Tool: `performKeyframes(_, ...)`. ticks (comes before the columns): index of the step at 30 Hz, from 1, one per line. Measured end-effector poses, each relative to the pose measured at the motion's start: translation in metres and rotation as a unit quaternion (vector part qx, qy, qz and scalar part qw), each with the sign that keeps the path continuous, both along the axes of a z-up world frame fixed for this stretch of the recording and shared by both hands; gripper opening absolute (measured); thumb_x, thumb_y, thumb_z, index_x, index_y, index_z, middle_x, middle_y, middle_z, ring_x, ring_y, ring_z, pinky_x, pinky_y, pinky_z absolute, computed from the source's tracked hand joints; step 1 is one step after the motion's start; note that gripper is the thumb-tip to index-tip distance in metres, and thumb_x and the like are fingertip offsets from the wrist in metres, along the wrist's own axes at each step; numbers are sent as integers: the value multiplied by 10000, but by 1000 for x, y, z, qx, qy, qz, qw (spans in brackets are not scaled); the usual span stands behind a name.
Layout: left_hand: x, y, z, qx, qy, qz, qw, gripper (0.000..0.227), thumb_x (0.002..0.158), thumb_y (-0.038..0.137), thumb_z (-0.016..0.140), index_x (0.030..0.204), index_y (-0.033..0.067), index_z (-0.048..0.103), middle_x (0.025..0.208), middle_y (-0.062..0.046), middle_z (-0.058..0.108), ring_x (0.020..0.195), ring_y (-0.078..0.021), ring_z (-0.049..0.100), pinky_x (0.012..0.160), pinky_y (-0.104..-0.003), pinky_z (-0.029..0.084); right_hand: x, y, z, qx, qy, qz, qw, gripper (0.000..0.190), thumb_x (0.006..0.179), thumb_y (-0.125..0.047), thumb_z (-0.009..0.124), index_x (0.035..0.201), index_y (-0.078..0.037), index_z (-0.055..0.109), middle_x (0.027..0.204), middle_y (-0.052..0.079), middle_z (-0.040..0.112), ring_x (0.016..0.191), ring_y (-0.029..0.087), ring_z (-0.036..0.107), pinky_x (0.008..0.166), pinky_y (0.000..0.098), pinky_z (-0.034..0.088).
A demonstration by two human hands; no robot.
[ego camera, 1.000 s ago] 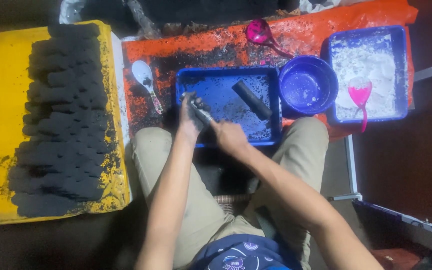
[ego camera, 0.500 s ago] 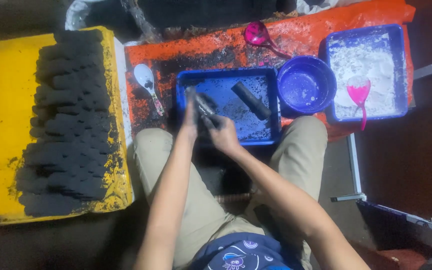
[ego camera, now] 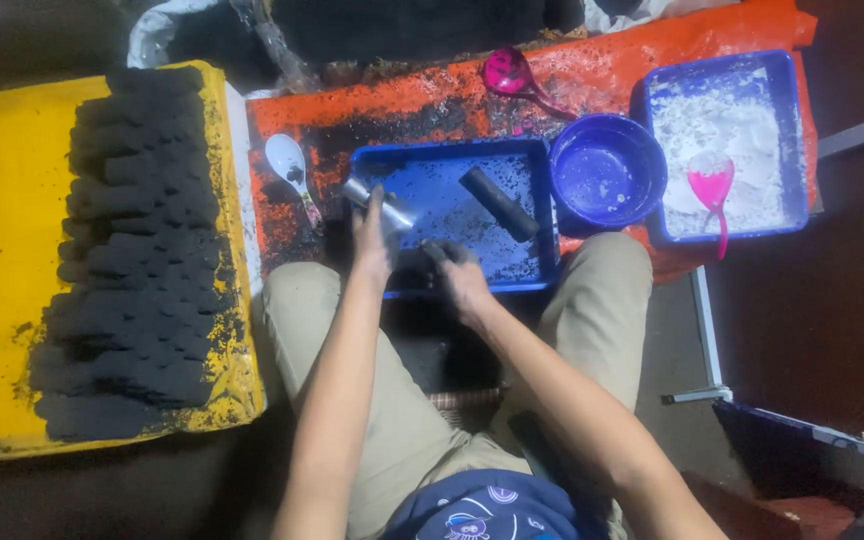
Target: Molding charcoal powder into cylindrical briquettes using a manual press tool.
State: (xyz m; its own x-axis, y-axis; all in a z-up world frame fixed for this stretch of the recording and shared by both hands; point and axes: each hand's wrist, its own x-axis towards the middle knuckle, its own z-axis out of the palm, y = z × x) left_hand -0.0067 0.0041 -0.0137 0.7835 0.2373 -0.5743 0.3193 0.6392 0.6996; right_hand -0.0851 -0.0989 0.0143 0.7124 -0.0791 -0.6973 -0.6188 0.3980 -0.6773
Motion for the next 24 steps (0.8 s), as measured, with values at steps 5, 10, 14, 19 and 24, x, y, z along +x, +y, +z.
performKeyframes(5,-13,-9,-4,225,-71,-179,955,568,765,390,634,1152,26,433,1092,-167,495,1055,-234,466,898,-389,377,7,-26,8,-402,-249,167,865,198,803,-235,524,811,-73,638,701,137,616,741,315,599,613,389,477)
performKeyframes(10,-18,-16,25,94,29,-151,984,635,686,407,671,1162,63,430,1137,-173,472,1085,-279,444,913,-420,354,14,-41,14,-499,-306,242,774,130,726,-246,600,771,-129,636,676,61,611,682,252,608,593,345,483)
performKeyframes(14,-11,-15,9,-128,27,-34,991,281,660,163,704,866,110,521,782,-53,553,730,-158,562,705,-329,452,4,-44,14,-599,-433,278,613,110,707,-140,547,777,-185,620,653,10,545,624,207,578,513,275,471)
performKeyframes(19,-4,-8,7,-182,26,-24,983,270,658,113,701,835,79,499,744,-67,549,693,-170,562,679,-340,457,11,-46,13,-604,-486,281,565,212,758,-174,532,970,-157,537,729,73,506,635,240,569,464,315,473)
performKeyframes(24,-6,-11,9,-145,28,-58,987,316,641,132,730,859,73,508,766,-82,575,717,-179,582,710,-350,455,26,-53,-16,-651,-504,310,476,303,691,-204,566,987,-153,526,835,100,482,648,259,555,463,354,475)
